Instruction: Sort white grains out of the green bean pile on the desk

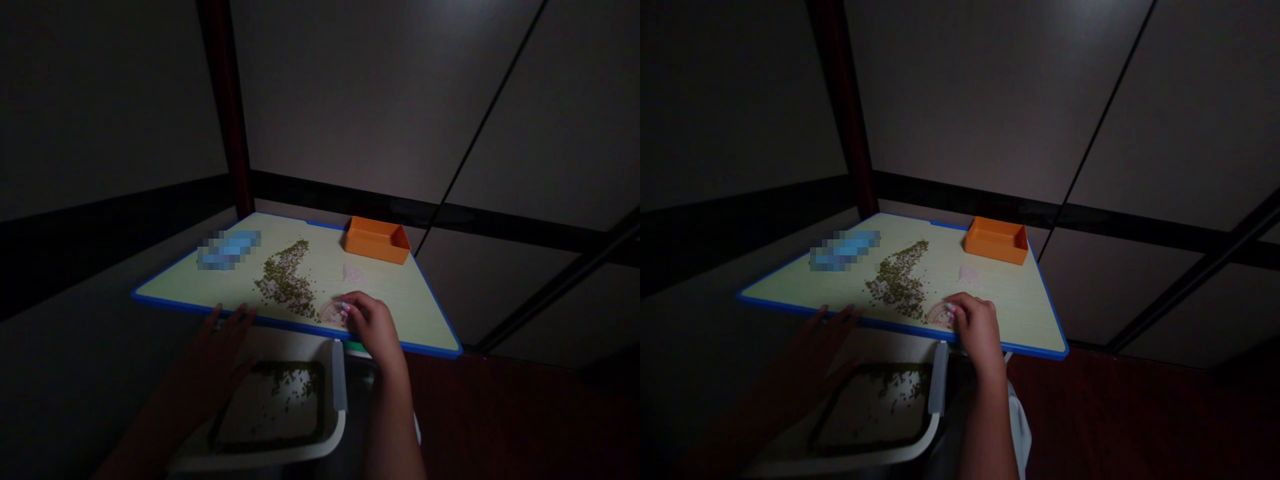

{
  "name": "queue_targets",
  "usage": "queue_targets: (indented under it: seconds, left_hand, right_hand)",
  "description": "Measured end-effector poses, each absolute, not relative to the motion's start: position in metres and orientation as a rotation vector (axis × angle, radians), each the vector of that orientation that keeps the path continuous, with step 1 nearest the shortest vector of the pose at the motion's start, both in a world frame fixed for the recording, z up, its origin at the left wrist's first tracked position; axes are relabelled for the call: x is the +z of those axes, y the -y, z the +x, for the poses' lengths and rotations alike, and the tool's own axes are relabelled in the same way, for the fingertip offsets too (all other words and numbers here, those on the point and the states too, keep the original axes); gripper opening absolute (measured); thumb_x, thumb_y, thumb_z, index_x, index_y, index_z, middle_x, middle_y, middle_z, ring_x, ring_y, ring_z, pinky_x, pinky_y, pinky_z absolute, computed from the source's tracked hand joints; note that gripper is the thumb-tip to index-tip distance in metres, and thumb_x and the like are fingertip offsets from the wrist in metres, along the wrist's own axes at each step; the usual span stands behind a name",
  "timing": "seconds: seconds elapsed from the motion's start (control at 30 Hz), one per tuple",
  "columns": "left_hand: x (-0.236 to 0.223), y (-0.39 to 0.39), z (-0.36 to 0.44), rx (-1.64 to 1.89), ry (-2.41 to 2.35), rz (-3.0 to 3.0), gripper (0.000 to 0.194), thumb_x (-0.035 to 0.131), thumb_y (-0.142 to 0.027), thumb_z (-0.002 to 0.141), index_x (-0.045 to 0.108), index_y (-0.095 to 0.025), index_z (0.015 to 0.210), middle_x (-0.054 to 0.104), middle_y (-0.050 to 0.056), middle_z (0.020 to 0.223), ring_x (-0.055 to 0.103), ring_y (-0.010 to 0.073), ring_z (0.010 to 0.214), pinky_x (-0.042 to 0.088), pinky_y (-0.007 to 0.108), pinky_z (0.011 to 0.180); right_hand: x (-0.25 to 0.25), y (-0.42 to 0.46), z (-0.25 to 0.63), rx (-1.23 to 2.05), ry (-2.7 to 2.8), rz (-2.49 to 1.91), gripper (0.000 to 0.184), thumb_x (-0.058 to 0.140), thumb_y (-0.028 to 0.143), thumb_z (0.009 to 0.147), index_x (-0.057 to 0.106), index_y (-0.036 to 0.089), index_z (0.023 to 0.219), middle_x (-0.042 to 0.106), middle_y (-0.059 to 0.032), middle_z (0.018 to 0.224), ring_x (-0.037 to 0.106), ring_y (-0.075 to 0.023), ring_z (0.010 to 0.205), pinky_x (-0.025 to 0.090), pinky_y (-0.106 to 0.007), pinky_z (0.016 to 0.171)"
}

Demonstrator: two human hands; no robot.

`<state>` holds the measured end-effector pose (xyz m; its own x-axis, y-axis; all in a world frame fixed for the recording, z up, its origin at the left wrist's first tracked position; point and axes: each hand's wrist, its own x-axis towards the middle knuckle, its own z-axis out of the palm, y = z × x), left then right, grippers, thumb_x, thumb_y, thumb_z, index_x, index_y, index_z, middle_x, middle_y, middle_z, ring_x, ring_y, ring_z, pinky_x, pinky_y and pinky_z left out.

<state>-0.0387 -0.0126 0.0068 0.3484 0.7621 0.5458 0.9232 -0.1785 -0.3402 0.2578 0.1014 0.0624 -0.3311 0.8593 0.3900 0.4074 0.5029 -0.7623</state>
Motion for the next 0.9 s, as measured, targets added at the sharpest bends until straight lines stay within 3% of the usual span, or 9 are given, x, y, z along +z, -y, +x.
queue_targets:
  seconds: [0.27,0.63,0.9]
  left_hand:
    - [0.0096,0.0111,-0.0368,-0.343,1.448,-1.955,0.066,0.040,-0.049,0.091,0.044,-0.007,0.142,0.058,0.020,0.139,0.053,0.0329,0.129,0.036,0.049,0.111]
    - [0.0045,0.0119,-0.0396,-0.347,1.544,-2.001,0.067,0.038,-0.053,0.092,0.042,-0.013,0.145,0.053,0.015,0.145,0.047,0.0305,0.136,0.034,0.049,0.115]
    - [0.0037,0.0131,-0.0392,-0.332,1.512,-1.945,0.067,0.042,-0.049,0.091,0.039,-0.012,0.147,0.053,0.015,0.145,0.044,0.0338,0.138,0.037,0.049,0.111]
  right_hand:
    - [0.0646,-0.0965,0.2589,0.725,1.939,-1.027,0.022,0.052,0.020,0.089,0.073,0.023,0.096,0.077,-0.0024,0.096,0.068,-0.0186,0.089,0.049,-0.030,0.082]
    - [0.0611,-0.1009,0.2558,0.694,1.922,-1.057,0.023,0.053,0.020,0.089,0.074,0.023,0.098,0.077,-0.0033,0.098,0.069,-0.0196,0.093,0.050,-0.032,0.087]
    - [0.0588,-0.1006,0.2571,0.701,1.891,-1.049,0.021,0.053,0.021,0.089,0.072,0.023,0.097,0.077,-0.0025,0.098,0.068,-0.0199,0.093,0.049,-0.032,0.087]
